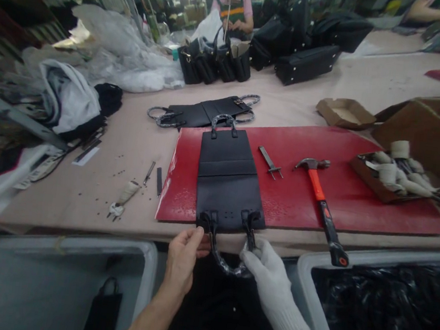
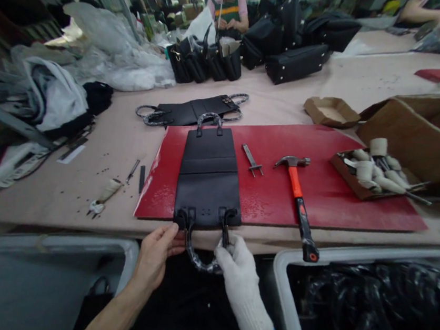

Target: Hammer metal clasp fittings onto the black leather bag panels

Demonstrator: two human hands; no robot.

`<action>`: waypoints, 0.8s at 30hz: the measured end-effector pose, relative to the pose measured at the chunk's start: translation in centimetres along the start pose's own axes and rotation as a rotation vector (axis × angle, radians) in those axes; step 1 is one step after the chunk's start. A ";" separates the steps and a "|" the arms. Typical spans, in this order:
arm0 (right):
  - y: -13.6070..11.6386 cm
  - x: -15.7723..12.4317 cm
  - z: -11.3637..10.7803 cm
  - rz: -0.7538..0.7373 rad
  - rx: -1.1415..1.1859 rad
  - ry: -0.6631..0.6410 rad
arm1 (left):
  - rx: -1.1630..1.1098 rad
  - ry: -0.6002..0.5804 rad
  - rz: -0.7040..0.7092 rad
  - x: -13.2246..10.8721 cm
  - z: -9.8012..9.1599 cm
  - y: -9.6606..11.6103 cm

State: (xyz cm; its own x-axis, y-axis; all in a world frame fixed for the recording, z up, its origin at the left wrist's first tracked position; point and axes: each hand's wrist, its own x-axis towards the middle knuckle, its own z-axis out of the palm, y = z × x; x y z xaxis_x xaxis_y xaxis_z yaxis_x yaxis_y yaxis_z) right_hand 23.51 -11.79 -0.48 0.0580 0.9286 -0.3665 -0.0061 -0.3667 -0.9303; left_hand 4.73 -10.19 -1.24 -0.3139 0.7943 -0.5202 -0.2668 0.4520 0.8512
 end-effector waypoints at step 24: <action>-2.9 3.6 -1.0 0.140 -0.080 0.168 | 0.391 -0.155 0.112 2.5 0.9 4.4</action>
State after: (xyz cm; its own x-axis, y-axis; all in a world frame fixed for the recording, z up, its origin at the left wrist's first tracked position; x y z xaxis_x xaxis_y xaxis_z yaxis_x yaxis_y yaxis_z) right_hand 24.71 -7.45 0.88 0.2277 0.8482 -0.4782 0.0527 -0.5011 -0.8638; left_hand 3.61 -5.78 1.27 -0.1727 0.8855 -0.4314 0.1353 0.4551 0.8801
